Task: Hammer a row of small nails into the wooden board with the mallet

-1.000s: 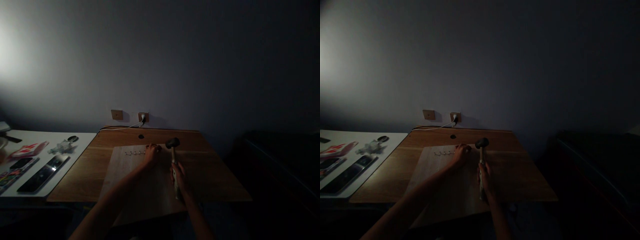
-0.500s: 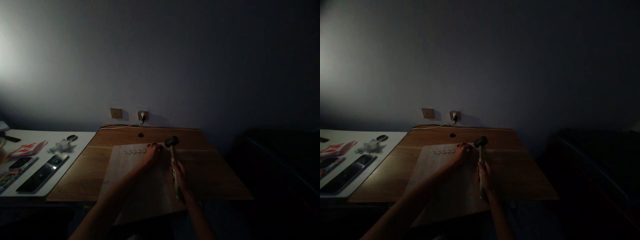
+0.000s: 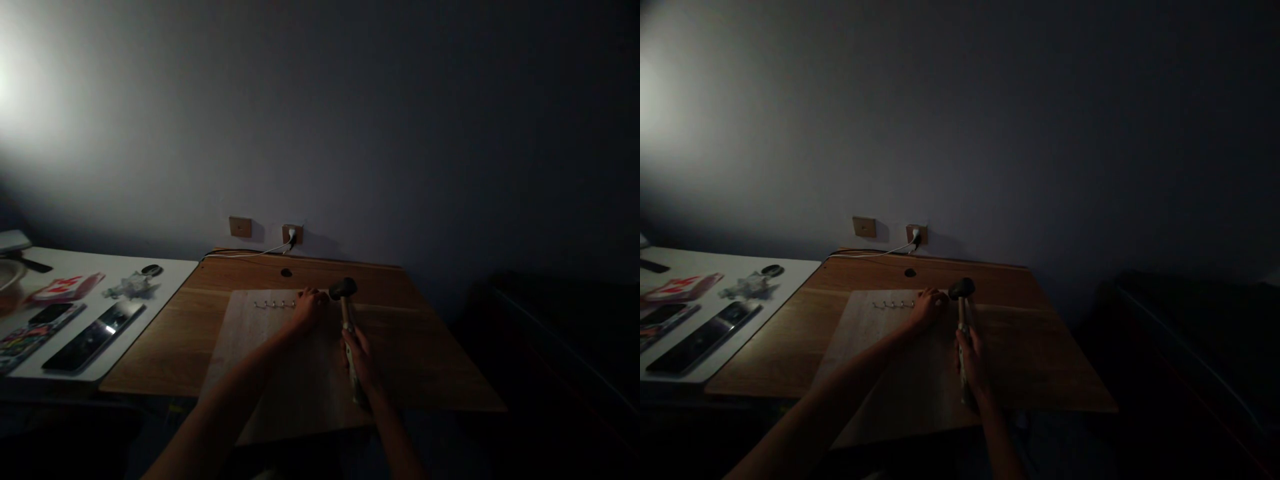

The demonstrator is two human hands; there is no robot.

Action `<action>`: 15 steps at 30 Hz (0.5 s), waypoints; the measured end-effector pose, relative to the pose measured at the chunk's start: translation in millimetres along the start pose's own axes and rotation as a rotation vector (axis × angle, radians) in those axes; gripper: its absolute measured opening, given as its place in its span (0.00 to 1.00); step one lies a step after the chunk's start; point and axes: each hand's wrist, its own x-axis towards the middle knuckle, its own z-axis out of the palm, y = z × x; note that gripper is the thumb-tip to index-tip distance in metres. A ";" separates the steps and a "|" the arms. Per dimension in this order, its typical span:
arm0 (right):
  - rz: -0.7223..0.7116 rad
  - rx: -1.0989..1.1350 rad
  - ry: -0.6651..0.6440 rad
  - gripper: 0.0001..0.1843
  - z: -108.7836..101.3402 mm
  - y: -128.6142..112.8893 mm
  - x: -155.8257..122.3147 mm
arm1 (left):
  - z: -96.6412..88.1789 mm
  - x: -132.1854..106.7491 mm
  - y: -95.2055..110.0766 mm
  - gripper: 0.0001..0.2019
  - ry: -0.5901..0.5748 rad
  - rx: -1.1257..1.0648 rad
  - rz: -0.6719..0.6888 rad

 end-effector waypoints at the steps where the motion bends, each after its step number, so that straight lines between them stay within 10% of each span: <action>1: -0.005 -0.001 -0.001 0.28 -0.2 0.6 0.5 | -0.3 0.2 -0.1 0.11 -0.008 -0.017 0.005; 15: 0.022 -0.032 -0.010 0.29 -0.4 1.2 5.3 | 3.5 2.3 -7.9 0.24 -0.032 -0.132 0.012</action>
